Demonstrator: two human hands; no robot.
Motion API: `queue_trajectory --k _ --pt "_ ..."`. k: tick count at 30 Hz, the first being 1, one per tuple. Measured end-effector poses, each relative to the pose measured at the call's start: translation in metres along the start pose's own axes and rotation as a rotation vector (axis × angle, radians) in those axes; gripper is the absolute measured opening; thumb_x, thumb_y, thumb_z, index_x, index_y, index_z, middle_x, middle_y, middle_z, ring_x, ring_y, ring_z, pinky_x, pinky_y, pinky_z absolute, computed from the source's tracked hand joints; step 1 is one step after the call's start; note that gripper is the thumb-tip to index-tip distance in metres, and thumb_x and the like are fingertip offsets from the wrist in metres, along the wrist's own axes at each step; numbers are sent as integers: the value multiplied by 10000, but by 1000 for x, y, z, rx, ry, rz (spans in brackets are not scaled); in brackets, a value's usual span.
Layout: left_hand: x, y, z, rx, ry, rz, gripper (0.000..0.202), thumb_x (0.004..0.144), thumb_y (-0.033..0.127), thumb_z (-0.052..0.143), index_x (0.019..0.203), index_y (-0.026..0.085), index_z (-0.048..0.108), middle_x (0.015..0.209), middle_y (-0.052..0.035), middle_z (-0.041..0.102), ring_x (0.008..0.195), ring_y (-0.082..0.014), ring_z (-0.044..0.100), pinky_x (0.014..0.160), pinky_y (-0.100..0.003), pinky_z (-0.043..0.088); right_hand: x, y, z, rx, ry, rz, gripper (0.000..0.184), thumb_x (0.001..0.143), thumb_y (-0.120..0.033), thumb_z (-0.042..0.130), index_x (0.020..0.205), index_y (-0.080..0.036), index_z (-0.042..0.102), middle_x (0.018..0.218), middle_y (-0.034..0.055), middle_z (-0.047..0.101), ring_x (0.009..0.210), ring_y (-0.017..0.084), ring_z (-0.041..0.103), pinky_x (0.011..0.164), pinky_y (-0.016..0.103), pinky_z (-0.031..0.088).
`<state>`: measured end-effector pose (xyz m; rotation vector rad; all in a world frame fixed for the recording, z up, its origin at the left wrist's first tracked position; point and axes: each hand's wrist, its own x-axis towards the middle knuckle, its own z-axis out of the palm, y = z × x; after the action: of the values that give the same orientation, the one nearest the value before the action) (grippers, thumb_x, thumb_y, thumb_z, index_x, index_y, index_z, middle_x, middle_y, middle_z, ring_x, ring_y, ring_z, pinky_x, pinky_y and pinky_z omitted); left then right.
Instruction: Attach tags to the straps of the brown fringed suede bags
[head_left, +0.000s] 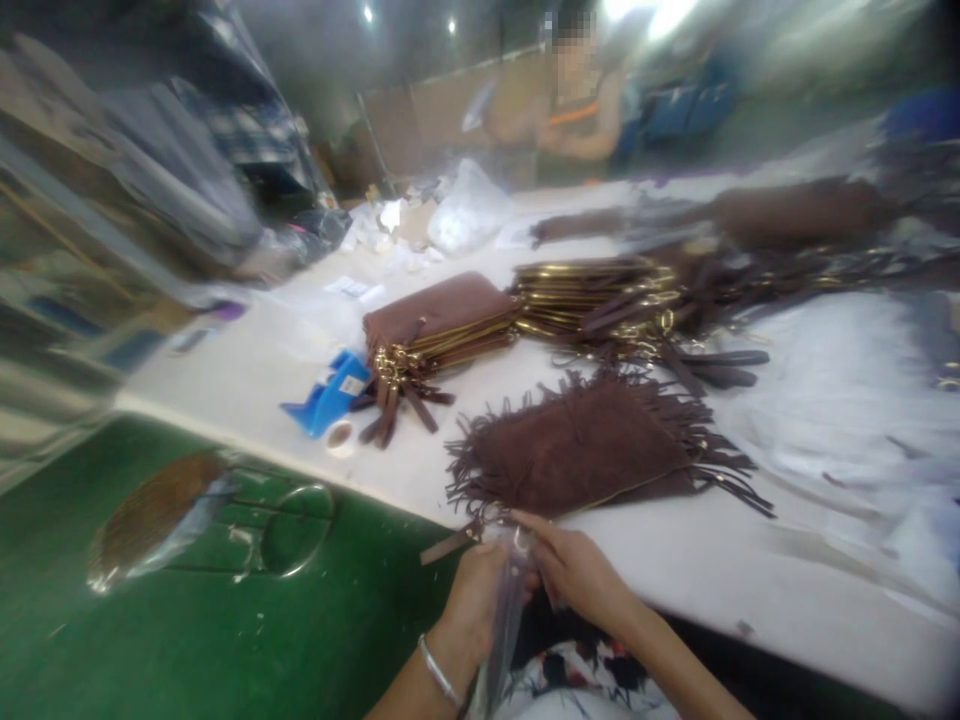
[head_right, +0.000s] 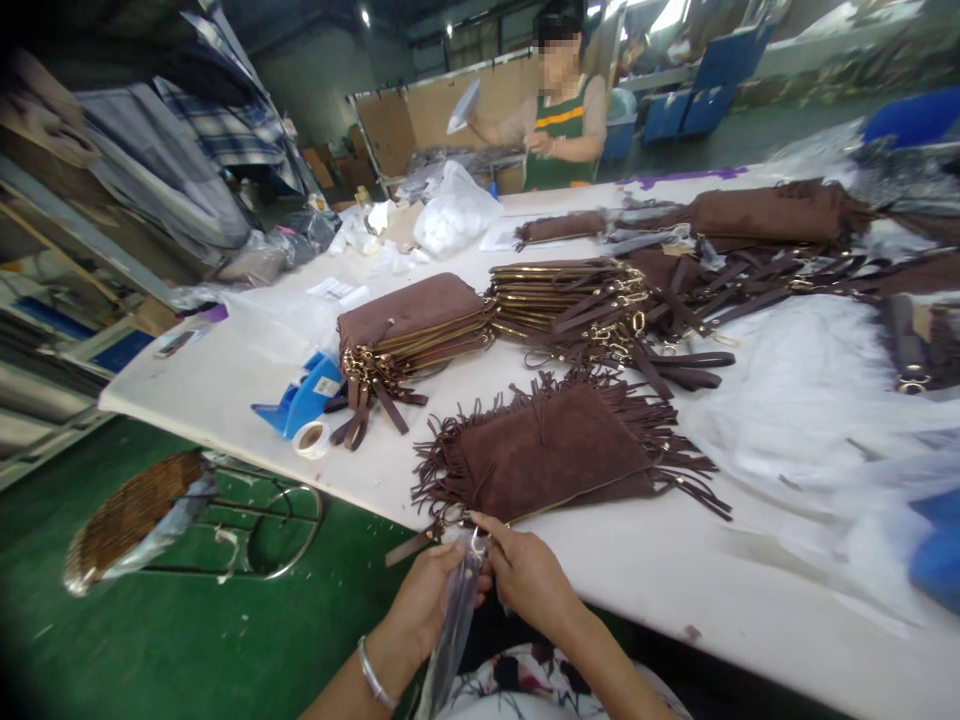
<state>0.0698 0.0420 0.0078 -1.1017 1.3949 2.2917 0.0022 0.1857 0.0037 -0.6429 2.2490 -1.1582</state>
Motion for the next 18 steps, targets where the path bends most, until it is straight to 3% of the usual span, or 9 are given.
queue_trajectory --k 3,7,13,17,18 --pt "4 1 -6 34 48 -19 347 750 445 659 828 109 621 686 -77 667 570 -161 608 539 -252 458 -6 6 -4 -218 110 -26 534 891 -173 385 1400 -318 454 806 29 743 672 187 678 623 243 455" --pt "6 6 -12 117 78 18 341 774 459 631 815 122 600 661 -54 644 509 -120 550 494 -225 411 -10 10 -3 -410 103 -44 607 865 -142 409 1438 -337 378 796 37 746 700 210 692 610 246 440" --pt "5 33 -9 390 107 91 356 769 499 605 687 154 573 530 -4 572 418 -103 428 441 -238 285 8 5 -1 -431 101 -107 505 863 -157 437 1347 -278 509 761 106 745 662 248 695 578 275 424" --pt "-3 36 -3 460 -19 65 377 733 546 640 703 173 597 588 -20 611 477 -123 480 486 -259 331 5 -3 1 -386 179 -63 373 870 -220 494 1224 -246 610 678 124 727 592 247 676 552 287 426" --pt "-2 34 -5 477 14 25 421 662 583 683 696 170 611 579 -24 612 483 -136 497 492 -267 356 2 -4 2 -373 195 -59 326 873 -263 512 1177 -255 631 658 109 722 572 241 667 544 285 432"
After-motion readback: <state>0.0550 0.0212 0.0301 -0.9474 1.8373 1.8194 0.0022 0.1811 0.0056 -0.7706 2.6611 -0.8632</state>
